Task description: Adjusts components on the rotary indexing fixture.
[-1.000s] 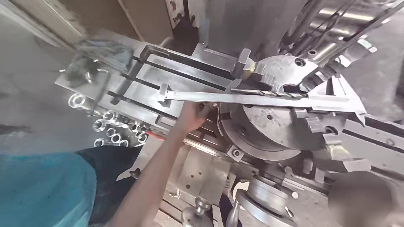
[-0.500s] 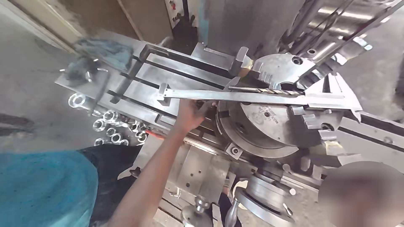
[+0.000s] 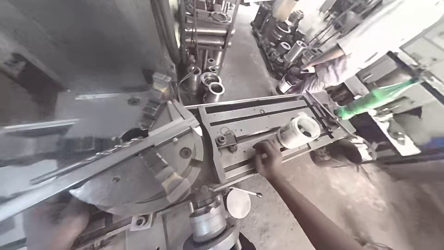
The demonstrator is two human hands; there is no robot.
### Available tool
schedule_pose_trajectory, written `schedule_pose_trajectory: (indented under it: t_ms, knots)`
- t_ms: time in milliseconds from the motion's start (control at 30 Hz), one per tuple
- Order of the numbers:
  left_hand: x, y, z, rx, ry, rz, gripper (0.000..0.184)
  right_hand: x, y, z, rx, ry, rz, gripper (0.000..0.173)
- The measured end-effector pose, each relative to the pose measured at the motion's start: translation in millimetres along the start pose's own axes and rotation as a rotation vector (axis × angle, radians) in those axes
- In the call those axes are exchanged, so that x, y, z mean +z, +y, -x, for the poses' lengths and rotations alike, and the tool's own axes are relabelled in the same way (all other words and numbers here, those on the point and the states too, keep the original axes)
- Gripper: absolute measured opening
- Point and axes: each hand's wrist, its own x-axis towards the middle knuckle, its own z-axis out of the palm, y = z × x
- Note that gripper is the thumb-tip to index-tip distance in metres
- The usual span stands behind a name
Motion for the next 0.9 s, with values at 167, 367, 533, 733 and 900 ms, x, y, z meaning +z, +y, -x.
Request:
schedule_pose_trajectory:
  t_ms: [167, 367, 533, 733, 900]
  knots:
    - [12, 5, -6, -0.033, 0.134, 0.023, 0.032, 0, 2, -1, -0.002, 0.030, -0.010, 0.021]
    - [9, 23, -4, -0.190, 0.114, -0.128, 0.046, 1, 0, -3, 0.003, 0.020, 0.003, 0.022]
    - [9, 29, 13, -0.112, 0.019, -0.123, 0.044, -7, 0, 6, 0.013, -0.060, -0.041, 0.028]
    - [10, 29, -21, 0.097, 0.082, 0.147, 0.028, -11, 10, 0, -0.117, -0.115, -0.044, 0.034]
    - [9, 26, -18, 0.137, 0.069, 0.204, 0.017, -9, 16, 0, -0.160, -0.117, -0.013, 0.038]
